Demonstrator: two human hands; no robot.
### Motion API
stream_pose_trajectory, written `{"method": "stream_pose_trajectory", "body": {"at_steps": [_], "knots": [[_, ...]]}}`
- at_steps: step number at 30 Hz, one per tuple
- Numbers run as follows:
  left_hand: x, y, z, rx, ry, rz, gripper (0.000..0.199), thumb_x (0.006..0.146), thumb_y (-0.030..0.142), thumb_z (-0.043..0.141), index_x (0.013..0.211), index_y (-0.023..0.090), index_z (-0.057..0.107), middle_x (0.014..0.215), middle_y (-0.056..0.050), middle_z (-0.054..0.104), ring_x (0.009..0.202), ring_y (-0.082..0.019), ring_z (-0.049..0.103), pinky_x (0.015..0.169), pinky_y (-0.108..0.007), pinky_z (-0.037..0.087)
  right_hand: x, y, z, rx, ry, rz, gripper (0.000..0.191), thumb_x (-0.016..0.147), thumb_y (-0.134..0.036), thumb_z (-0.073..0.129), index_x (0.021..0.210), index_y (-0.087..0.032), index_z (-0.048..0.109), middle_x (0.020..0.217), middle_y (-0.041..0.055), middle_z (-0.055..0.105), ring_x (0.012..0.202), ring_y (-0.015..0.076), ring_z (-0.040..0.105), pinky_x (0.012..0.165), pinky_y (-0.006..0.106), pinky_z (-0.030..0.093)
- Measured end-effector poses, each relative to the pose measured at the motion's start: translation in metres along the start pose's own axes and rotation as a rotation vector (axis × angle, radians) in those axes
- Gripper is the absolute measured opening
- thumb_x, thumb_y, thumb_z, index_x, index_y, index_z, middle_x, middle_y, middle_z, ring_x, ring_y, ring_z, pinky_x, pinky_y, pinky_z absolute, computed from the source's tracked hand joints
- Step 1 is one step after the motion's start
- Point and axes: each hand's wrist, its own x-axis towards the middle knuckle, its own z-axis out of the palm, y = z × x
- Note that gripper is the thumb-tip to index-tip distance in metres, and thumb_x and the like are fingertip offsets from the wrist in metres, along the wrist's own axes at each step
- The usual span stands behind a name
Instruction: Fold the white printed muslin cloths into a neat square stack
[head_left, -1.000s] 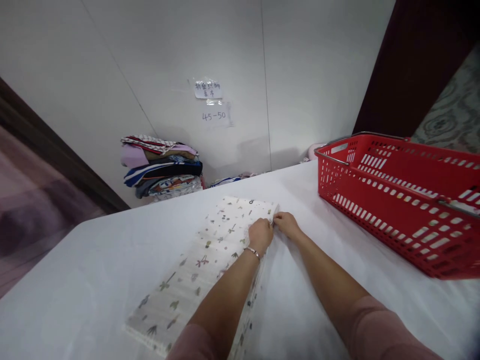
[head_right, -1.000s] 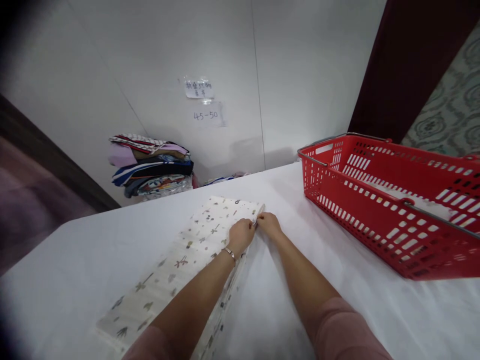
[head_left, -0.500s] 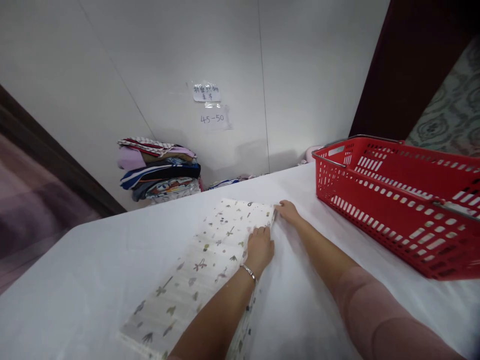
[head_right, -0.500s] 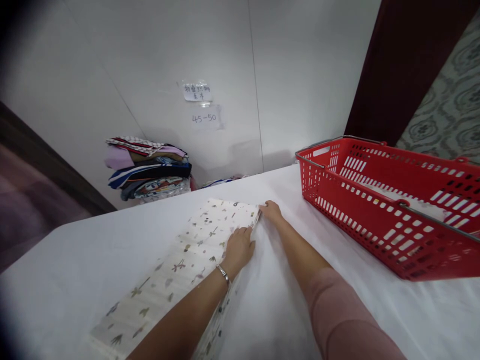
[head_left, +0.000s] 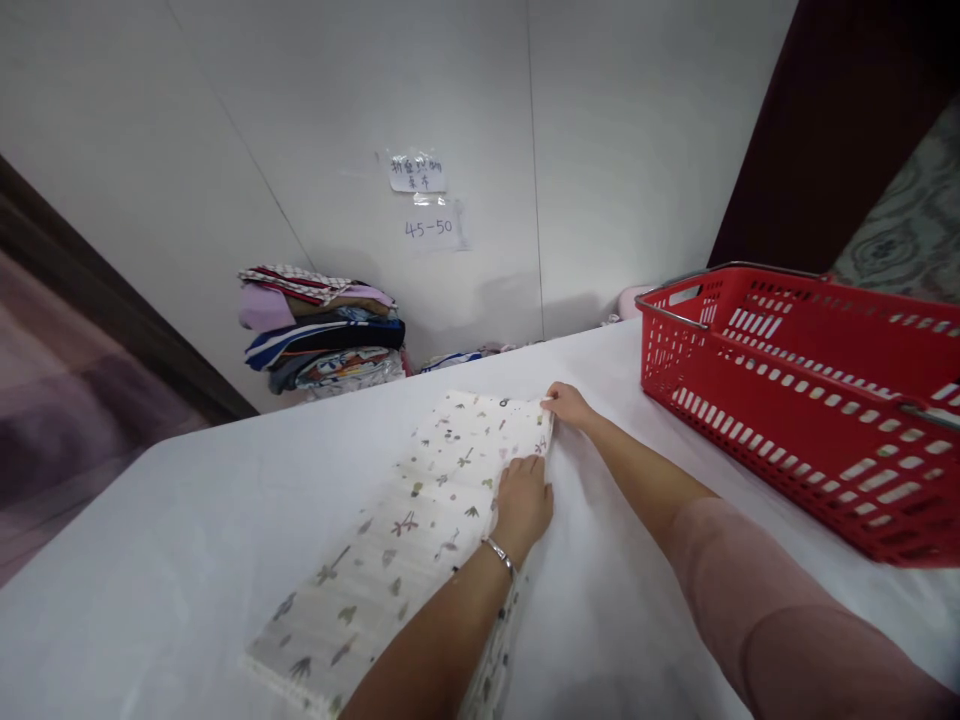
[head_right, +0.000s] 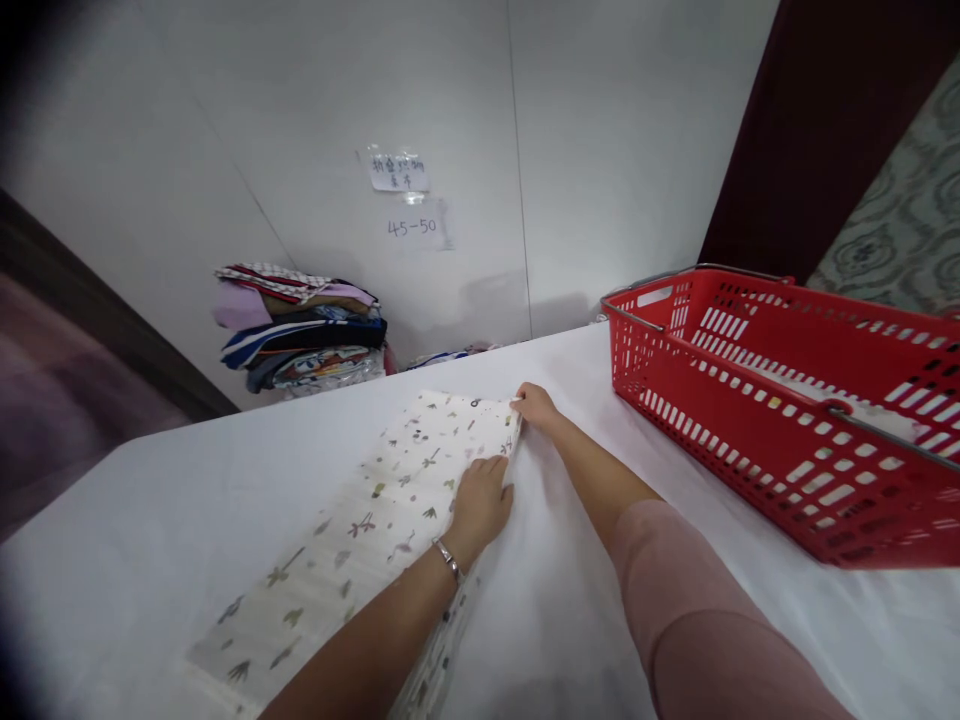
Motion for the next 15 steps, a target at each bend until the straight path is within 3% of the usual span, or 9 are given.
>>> {"method": "stream_pose_trajectory", "body": {"at_steps": [6, 10, 13, 15], "knots": [[-0.004, -0.002, -0.003, -0.041, -0.031, 0.023, 0.037, 0.083, 0.03, 0.046, 0.118, 0.018, 0.05, 0.124, -0.006, 0.053, 0.112, -0.023, 0.043, 0.096, -0.035, 0.033, -0.002, 0.01, 0.01, -0.004, 0.038, -0.022, 0.038, 0.072, -0.016, 0.057, 0.109, -0.018, 0.059, 0.1, 0.002, 0.063, 0.087, 0.0129, 0.056, 0.077, 0.021, 0.041], [-0.016, -0.011, -0.011, -0.069, -0.05, 0.063, 0.045, 0.085, 0.04, 0.044, 0.125, 0.019, 0.046, 0.137, -0.006, 0.043, 0.124, -0.023, 0.037, 0.104, -0.036, 0.028, -0.012, 0.01, 0.006, -0.047, 0.095, -0.02, 0.036, 0.077, -0.02, 0.054, 0.113, -0.016, 0.057, 0.109, 0.0074, 0.059, 0.098, 0.0174, 0.054, 0.085, 0.027, 0.04], [-0.03, -0.019, -0.01, -0.011, -0.031, 0.041, 0.052, 0.087, 0.046, 0.038, 0.131, 0.019, 0.04, 0.144, -0.007, 0.034, 0.132, -0.025, 0.027, 0.109, -0.044, 0.02, -0.025, -0.004, 0.007, -0.093, 0.143, -0.081, 0.036, 0.083, -0.021, 0.046, 0.117, -0.015, 0.055, 0.125, 0.0118, 0.051, 0.119, 0.0229, 0.042, 0.098, 0.035, 0.03], [-0.037, -0.022, -0.006, 0.014, -0.036, 0.024, 0.056, 0.088, 0.05, 0.034, 0.134, 0.019, 0.037, 0.145, -0.008, 0.031, 0.134, -0.026, 0.023, 0.11, -0.047, 0.016, -0.033, -0.02, 0.013, -0.145, 0.119, -0.233, 0.039, 0.085, -0.025, 0.043, 0.123, -0.017, 0.051, 0.136, 0.0107, 0.042, 0.129, 0.0236, 0.029, 0.105, 0.037, 0.02]]}}
